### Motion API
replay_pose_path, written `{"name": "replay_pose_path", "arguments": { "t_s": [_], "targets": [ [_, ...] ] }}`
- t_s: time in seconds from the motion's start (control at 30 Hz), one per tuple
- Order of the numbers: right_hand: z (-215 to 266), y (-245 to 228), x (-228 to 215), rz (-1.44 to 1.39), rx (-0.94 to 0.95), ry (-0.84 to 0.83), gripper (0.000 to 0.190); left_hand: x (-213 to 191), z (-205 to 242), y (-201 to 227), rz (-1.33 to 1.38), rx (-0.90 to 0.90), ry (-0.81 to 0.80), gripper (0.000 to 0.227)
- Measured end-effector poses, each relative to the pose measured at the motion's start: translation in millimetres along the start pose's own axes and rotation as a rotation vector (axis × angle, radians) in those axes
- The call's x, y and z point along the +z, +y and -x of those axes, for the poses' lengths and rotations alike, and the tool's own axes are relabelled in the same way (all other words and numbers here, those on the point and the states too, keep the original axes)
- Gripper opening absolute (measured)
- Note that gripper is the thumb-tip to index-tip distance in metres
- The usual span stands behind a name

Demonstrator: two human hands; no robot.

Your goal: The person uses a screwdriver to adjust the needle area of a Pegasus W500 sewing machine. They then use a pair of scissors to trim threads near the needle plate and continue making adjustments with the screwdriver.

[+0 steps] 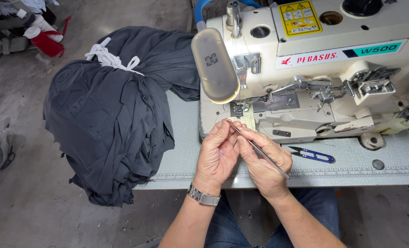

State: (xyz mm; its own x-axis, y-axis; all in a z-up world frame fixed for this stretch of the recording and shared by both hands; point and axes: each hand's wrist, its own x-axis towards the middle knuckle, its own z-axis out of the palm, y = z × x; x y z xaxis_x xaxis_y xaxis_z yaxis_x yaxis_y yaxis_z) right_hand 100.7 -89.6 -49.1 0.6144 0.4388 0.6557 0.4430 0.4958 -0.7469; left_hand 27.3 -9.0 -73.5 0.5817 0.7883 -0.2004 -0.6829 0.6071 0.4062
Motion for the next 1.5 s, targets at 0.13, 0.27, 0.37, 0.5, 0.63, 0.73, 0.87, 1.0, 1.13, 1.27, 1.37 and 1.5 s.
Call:
{"name": "replay_pose_path", "arguments": {
  "t_s": [0.13, 0.27, 0.37, 0.5, 0.63, 0.73, 0.87, 1.0, 1.13, 1.27, 1.37, 1.5],
  "targets": [
    [2.1, 2.0, 0.6, -0.001, 0.021, 0.014, 0.019, -3.2, -0.2, -0.2, -0.004, -0.003, 0.0, 0.013],
    [2.7, 1.8, 1.0, 0.002, 0.055, 0.021, 0.019, -6.7, -2.6, -0.4, -0.015, -0.005, 0.001, 0.012],
    [4.0, 3.2, 0.6, 0.007, 0.065, 0.023, 0.02, -6.6, -2.1, 0.4, -0.014, -0.009, 0.002, 0.012],
    [5.4, 4.8, 1.6, 0.021, 0.066, 0.029, 0.02, -6.2, -1.6, 1.4, -0.009, -0.008, 0.002, 0.011],
    [5.5, 5.4, 1.8, 0.029, 0.067, 0.026, 0.019, -2.1, 2.1, 2.4, -0.008, -0.008, 0.004, 0.011],
    [6.0, 7.2, 1.6, 0.006, 0.086, 0.03, 0.019, 2.6, 7.5, 5.0, -0.015, -0.004, 0.017, 0.012],
    [3.2, 9.2, -0.6, -0.028, 0.102, 0.046, 0.019, 18.6, 25.8, 14.8, -0.216, 0.167, 0.054, 0.025],
    [-2.1, 7.3, -2.8, -0.017, 0.094, 0.062, 0.019, 9.8, 31.0, 25.5, -0.745, 0.639, 0.101, 0.028],
    [-1.5, 18.7, -8.3, 0.019, 0.088, 0.064, 0.018, 31.8, 35.5, 43.8, -1.209, 1.067, 0.169, 0.037],
    [-4.8, 27.4, -8.3, 0.09, 0.053, 0.06, 0.015, 32.6, 3.0, 57.6, -1.399, 1.009, -0.068, 0.049],
    [-7.2, 34.9, -5.8, 0.101, 0.04, 0.077, 0.015, 26.3, -24.2, 62.0, -1.528, 0.77, -0.145, 0.055],
    [-7.4, 48.4, -4.2, 0.114, 0.056, 0.085, 0.015, 9.8, -48.3, 55.6, -1.652, 0.585, -0.121, 0.037]
  ]
}}
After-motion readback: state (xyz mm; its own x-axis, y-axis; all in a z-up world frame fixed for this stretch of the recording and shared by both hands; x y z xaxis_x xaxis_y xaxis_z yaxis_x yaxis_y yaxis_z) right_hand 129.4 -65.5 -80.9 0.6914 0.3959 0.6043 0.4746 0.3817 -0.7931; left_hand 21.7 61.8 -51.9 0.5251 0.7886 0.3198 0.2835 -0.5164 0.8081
